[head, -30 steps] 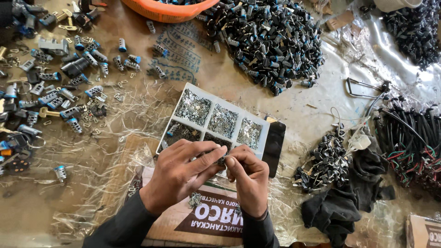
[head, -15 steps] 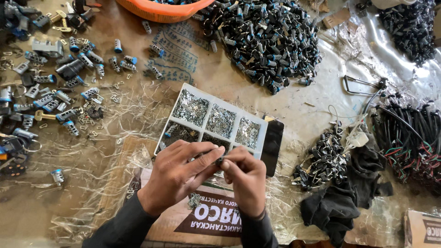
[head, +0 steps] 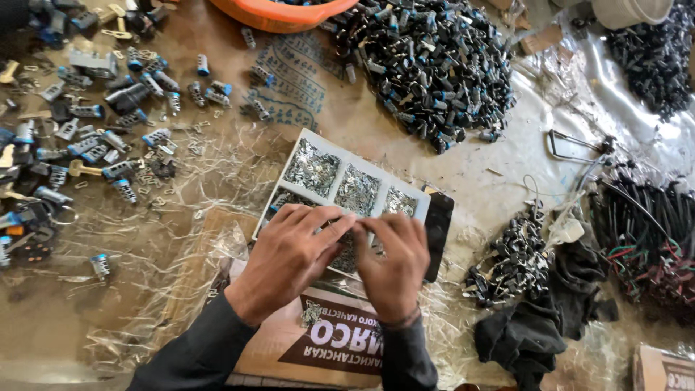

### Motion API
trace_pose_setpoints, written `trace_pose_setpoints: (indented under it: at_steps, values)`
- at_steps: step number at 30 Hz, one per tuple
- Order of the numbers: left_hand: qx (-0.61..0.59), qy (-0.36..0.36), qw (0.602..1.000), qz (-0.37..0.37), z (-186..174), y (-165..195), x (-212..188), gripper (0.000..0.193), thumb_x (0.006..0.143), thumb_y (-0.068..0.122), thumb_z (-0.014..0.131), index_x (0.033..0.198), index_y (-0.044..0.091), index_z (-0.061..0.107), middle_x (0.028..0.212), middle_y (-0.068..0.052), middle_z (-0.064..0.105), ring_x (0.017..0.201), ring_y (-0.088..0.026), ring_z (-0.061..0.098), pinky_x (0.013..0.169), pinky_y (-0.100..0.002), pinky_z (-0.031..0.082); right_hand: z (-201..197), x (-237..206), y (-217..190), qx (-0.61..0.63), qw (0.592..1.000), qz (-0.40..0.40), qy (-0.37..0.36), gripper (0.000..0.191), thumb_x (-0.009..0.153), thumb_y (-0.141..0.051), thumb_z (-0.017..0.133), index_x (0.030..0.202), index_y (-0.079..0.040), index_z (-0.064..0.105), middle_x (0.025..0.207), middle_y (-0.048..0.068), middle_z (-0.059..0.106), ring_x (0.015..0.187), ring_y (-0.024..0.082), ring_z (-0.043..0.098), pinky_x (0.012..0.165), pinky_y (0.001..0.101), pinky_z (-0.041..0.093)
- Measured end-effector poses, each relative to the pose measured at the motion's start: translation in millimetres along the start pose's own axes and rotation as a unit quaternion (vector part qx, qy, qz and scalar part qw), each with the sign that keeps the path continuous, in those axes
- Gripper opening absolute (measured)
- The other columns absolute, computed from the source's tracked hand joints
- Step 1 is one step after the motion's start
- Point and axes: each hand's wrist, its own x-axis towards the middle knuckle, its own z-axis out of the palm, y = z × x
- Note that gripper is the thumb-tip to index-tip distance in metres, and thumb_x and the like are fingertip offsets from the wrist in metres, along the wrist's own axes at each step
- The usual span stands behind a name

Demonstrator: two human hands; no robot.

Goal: The person sits at a workbench assembling small metal ignition components. They pick a blue-capped metal body, insert a spring and small metal fittings into it by hand, press the parts together, and place the finished assembly on the table among a pile of completed units, repeating the cycle.

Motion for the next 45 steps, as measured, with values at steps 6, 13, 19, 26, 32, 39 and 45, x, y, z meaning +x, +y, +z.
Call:
trace_pose_setpoints:
  at_steps: [6,13,19,26,32,39,45]
  values:
    - [-0.019,0.038,0.999,0.013,-4.4,2.1,-0.3,0.04,0.089,0.018,0.077,0.124,0.004,0.065,0.119,-0.009,0.068,0.103,-0.026,0.065,0.095,-0.04,0.046,-15.9,-8.2,-3.6,0.201,0.975,0.092,-0.034,0.004,0.089,-0.005,0.075,0.091,-0.001,0.074,0.088,0.003,0.065,0.076,0.014,0.057,0.067,0.0279,0.046]
    - [-0.013,0.05,0.998,0.028,-7.4,1.5,-1.2,0.041,0.084,0.016,0.079,0.122,0.006,0.068,0.117,-0.008,0.068,0.101,-0.025,0.064,0.094,-0.039,0.046,-13.2,-10.3,-0.3,0.222,0.971,0.087,-0.037,0.014,0.082,-0.004,0.08,0.095,-0.004,0.078,0.092,0.003,0.067,0.077,0.009,0.058,0.064,0.0238,0.047]
    - [-0.002,0.058,0.998,0.032,-7.5,2.4,-1.6,0.042,0.082,0.015,0.08,0.122,0.006,0.069,0.118,-0.007,0.068,0.101,-0.025,0.064,0.093,-0.039,0.046,-15.9,-8.0,5.8,0.228,0.964,0.118,-0.068,0.012,0.083,-0.007,0.083,0.094,-0.005,0.08,0.089,0.001,0.068,0.072,0.008,0.056,0.062,0.023,0.045]
    - [0.033,0.045,0.998,-0.024,-7.9,0.9,-1.6,0.039,0.086,0.018,0.078,0.122,0.006,0.069,0.116,-0.007,0.068,0.102,-0.025,0.063,0.093,-0.04,0.046,-4.5,2.3,5.0,-0.007,0.998,-0.028,-0.047,0.022,0.081,-0.021,0.082,0.098,-0.008,0.078,0.093,0.005,0.065,0.087,0.021,0.06,0.074,0.0337,0.049]
    - [0.046,0.027,0.998,-0.024,-5.4,-2.0,-1.4,0.041,0.084,0.019,0.078,0.121,0.005,0.068,0.117,-0.008,0.068,0.106,-0.026,0.063,0.096,-0.042,0.045,4.8,-4.9,1.6,-0.025,0.997,0.006,-0.068,0.012,0.085,-0.021,0.079,0.093,-0.012,0.077,0.094,0.003,0.066,0.09,0.024,0.059,0.075,0.0365,0.051]
    - [0.041,0.028,0.998,-0.031,-3.4,-1.2,-3.2,0.041,0.084,0.018,0.078,0.121,0.006,0.068,0.116,-0.008,0.068,0.106,-0.026,0.062,0.097,-0.041,0.045,7.4,-3.1,2.1,-0.034,0.993,-0.019,-0.112,0.016,0.08,-0.018,0.078,0.093,-0.009,0.076,0.093,0.005,0.066,0.092,0.029,0.059,0.079,0.0397,0.049]
    - [0.035,0.027,0.999,-0.03,-5.7,-1.8,-2.9,0.041,0.083,0.018,0.078,0.12,0.005,0.068,0.116,-0.008,0.069,0.105,-0.025,0.063,0.096,-0.041,0.045,6.7,-2.0,1.1,-0.015,0.997,0.006,-0.078,0.014,0.084,-0.017,0.078,0.096,-0.01,0.077,0.093,0.005,0.066,0.091,0.027,0.059,0.079,0.0388,0.049]
